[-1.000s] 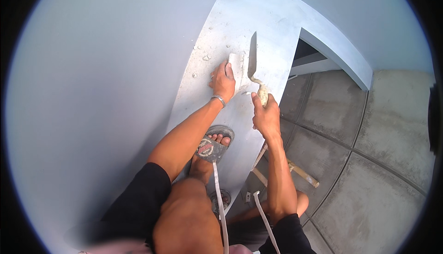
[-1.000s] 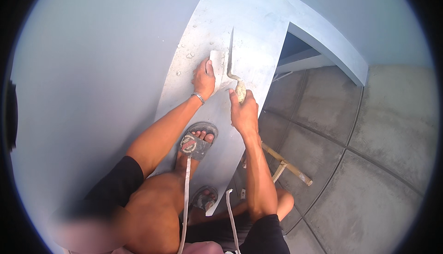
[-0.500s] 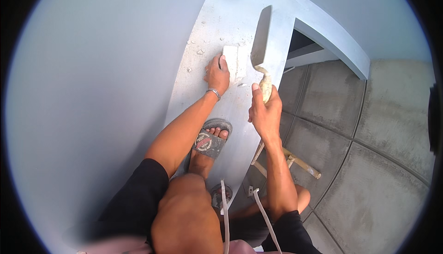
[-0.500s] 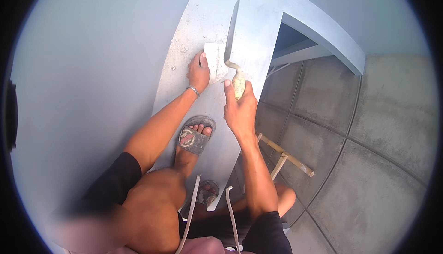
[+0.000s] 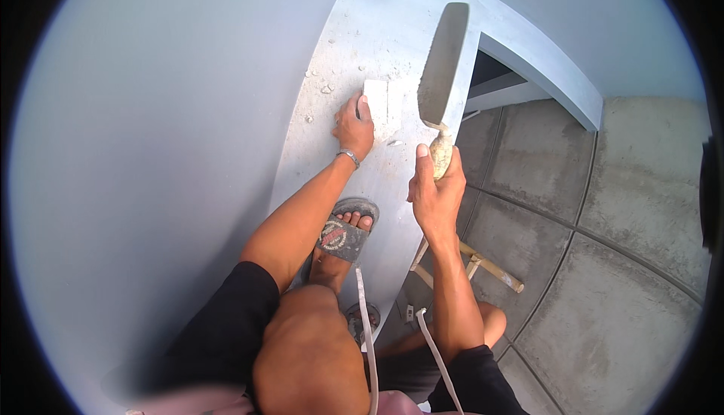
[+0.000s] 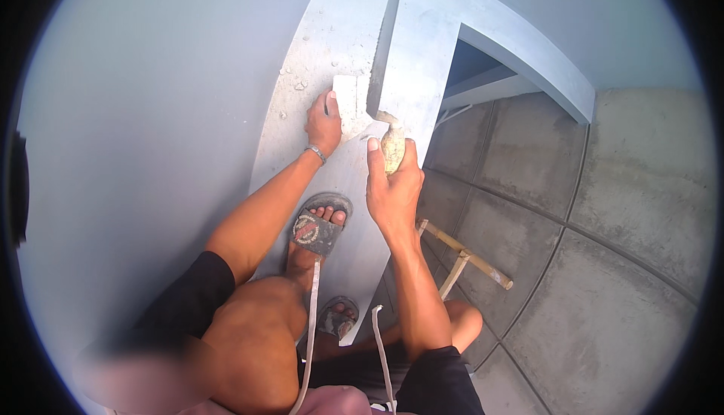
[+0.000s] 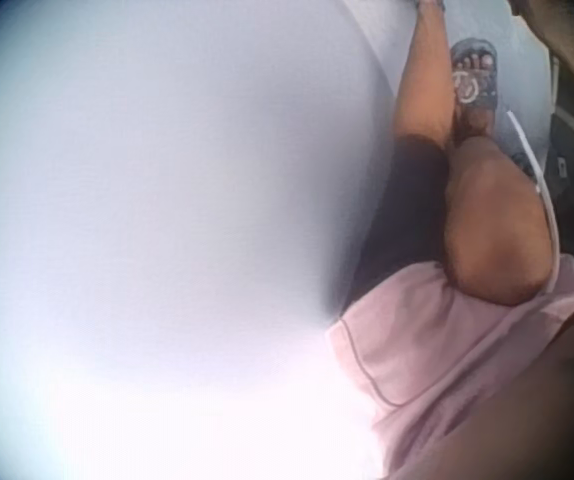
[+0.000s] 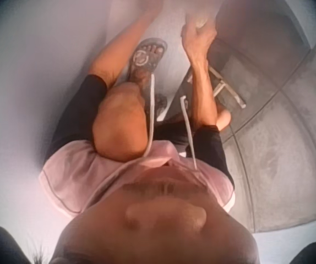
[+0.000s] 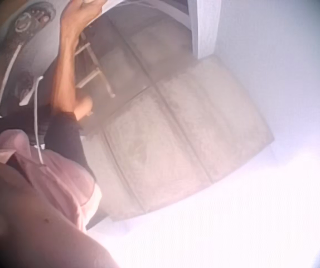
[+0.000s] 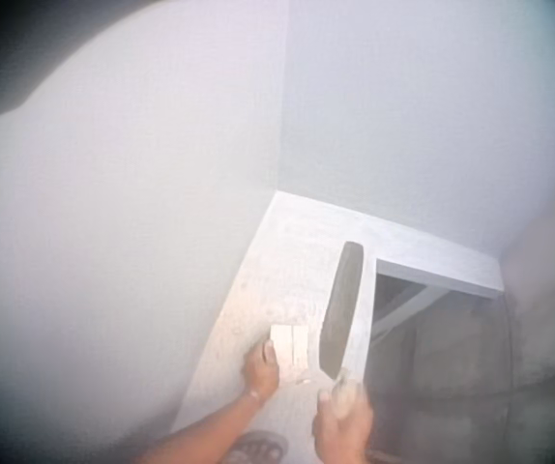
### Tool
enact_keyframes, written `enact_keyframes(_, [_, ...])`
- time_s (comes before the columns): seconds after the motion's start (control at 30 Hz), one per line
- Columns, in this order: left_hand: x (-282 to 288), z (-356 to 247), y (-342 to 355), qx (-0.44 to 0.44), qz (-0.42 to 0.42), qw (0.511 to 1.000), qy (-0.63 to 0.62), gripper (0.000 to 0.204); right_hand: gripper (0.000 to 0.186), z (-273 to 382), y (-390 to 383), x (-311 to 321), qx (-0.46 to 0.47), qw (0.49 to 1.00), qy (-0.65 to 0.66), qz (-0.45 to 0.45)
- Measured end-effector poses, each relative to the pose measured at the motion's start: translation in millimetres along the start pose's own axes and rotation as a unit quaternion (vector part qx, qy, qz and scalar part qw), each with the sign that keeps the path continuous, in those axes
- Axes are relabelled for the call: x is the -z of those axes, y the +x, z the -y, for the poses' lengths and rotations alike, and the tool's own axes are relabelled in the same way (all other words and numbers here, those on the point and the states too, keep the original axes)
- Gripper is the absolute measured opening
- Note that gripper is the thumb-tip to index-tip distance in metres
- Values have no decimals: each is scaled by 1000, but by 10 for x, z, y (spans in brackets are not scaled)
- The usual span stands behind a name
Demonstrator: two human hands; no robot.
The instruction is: The person places a red brick into a mortar-filled cavity in a wall, then retrieves a trowel and a white block. They repeatedly strike the white block with the trowel to break it into smaller pieces, then fit one of the broken pieces into the cavity next to the brick.
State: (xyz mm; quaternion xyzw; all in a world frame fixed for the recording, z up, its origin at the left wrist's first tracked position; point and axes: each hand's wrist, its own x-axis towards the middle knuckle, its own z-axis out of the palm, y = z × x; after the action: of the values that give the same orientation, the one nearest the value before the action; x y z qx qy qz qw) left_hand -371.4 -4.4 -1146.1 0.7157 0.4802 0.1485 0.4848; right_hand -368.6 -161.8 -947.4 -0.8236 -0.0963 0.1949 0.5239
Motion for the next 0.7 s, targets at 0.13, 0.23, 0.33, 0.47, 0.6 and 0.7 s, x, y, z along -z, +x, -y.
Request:
enact_keyframes(0.13, [-50,-67,-24,-6,3,1000,0,52,37,-464,118,-130,64,997,23,-40])
enact_keyframes(0.23, [-45,-60,-33,-4,-2,1000,-6,52,40,-593,406,-129,-145,970,-161,110])
enact_keyframes(0.33, [-40,-53,-89,1,-2,1000,7,51,39,-305,433,-48,-96,969,-206,97])
enact_keyframes(0.47, [13,-11,-15,-16,-8,1000,4,50,36,237,329,-59,40,999,18,-9])
enact_keyframes(0.6, [-71,-180,-81,-24,12,1000,-8,49,40,-477,454,-145,102,991,-85,-34])
enact_keyframes(0.7, [-39,-76,-23,-12,-14,1000,-6,49,50,-492,665,-168,-98,974,-168,119])
